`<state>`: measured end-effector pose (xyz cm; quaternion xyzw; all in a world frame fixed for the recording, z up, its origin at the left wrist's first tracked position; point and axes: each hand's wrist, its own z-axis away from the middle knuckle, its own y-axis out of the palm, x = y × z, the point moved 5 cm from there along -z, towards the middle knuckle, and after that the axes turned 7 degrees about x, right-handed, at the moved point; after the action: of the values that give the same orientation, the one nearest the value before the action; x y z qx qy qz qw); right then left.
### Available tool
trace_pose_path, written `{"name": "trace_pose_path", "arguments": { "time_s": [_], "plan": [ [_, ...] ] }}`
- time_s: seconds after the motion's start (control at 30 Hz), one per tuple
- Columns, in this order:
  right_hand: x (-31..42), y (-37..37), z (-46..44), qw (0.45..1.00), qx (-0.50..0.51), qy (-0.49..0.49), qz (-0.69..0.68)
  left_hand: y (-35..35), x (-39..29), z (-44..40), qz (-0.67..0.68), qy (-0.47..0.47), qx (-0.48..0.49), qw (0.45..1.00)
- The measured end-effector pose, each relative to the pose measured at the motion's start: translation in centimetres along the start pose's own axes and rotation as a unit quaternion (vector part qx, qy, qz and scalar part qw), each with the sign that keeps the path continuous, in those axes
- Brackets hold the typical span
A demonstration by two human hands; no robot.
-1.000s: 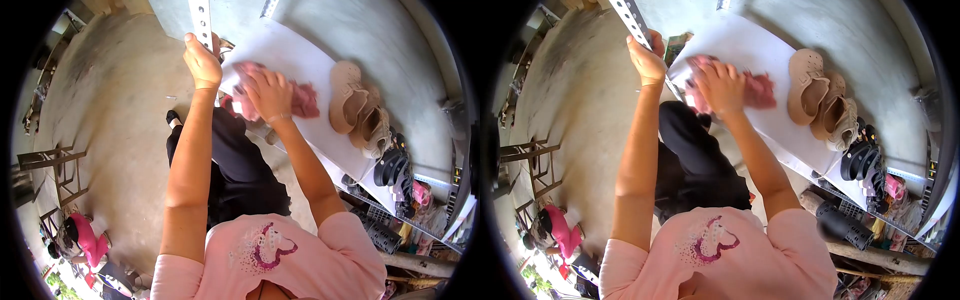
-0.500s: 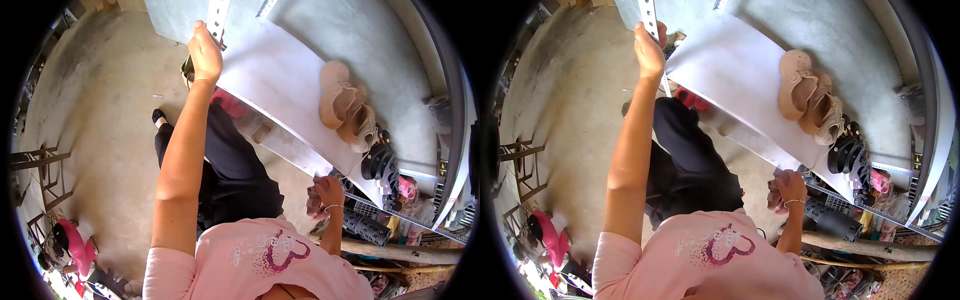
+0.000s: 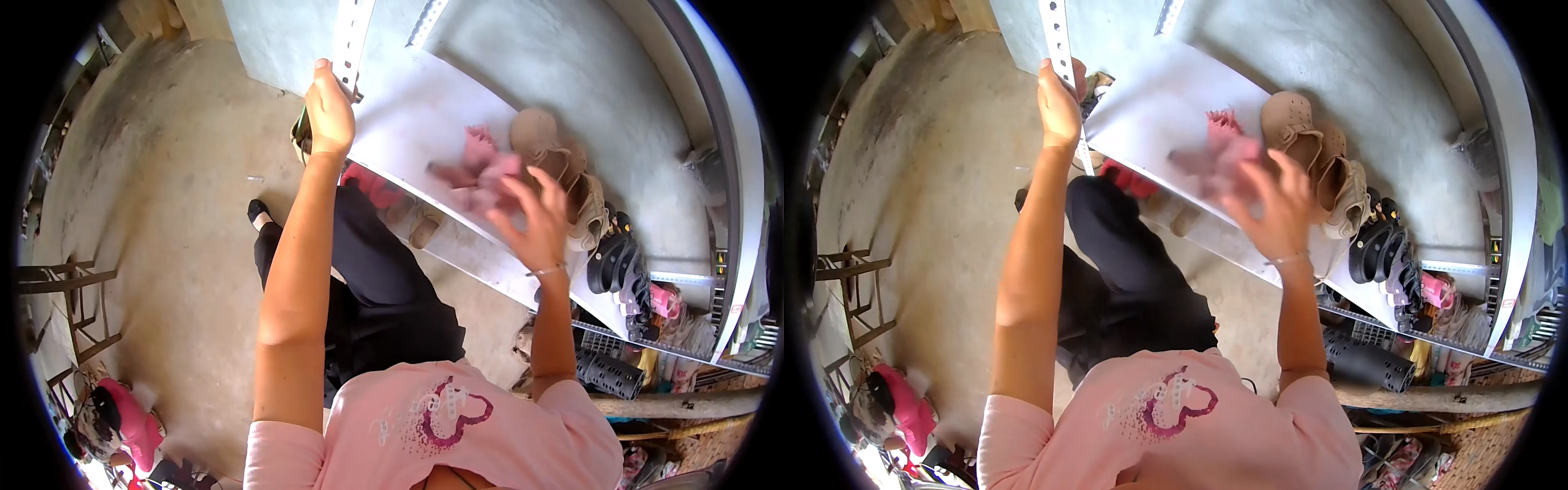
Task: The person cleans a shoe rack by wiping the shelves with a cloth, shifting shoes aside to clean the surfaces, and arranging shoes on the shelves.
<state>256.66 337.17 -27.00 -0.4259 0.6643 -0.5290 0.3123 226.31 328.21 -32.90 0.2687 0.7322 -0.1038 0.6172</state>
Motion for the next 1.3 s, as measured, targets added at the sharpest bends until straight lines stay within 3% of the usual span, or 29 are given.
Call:
{"name": "trace_pose_path", "arguments": {
  "time_s": [0.13, 0.27, 0.43, 0.67, 0.9, 1.03, 1.1, 1.3],
  "plan": [
    [-1.0, 9.7, -2.8, 0.993, 0.076, -0.033, -0.087, -0.3, 0.9, -0.1, 0.033, -0.030, -0.012, 0.999],
    [-3.6, 12.4, -7.2, 0.995, 0.056, -0.012, -0.079, 0.1, 0.1, 0.3, 0.042, 0.005, 0.006, 0.999],
    [-9.3, 14.8, -13.9, 0.984, 0.041, 0.169, -0.021, -0.2, 0.4, 0.1, 0.008, 0.001, -0.012, 1.000],
    [-12.0, 16.5, -17.6, 0.970, 0.050, 0.235, 0.026, -0.2, 0.7, 0.0, -0.013, 0.034, -0.047, 0.998],
    [-1.6, 11.1, -5.3, 0.999, -0.037, 0.031, -0.018, -0.2, 0.3, 0.1, -0.019, 0.033, -0.046, 0.998],
    [-0.4, 8.7, 4.5, 0.997, -0.039, -0.015, -0.066, 0.2, 0.1, 0.0, 0.015, 0.042, -0.026, 0.999],
    [-1.5, 6.6, 8.5, 0.999, -0.025, 0.008, -0.030, -0.3, 0.7, -0.2, -0.006, 0.021, -0.027, 0.999],
    [-14.5, 4.0, 21.8, 0.951, -0.035, 0.303, 0.049, 0.1, 0.0, 0.0, 0.037, 0.017, 0.001, 0.999]
  ]
}}
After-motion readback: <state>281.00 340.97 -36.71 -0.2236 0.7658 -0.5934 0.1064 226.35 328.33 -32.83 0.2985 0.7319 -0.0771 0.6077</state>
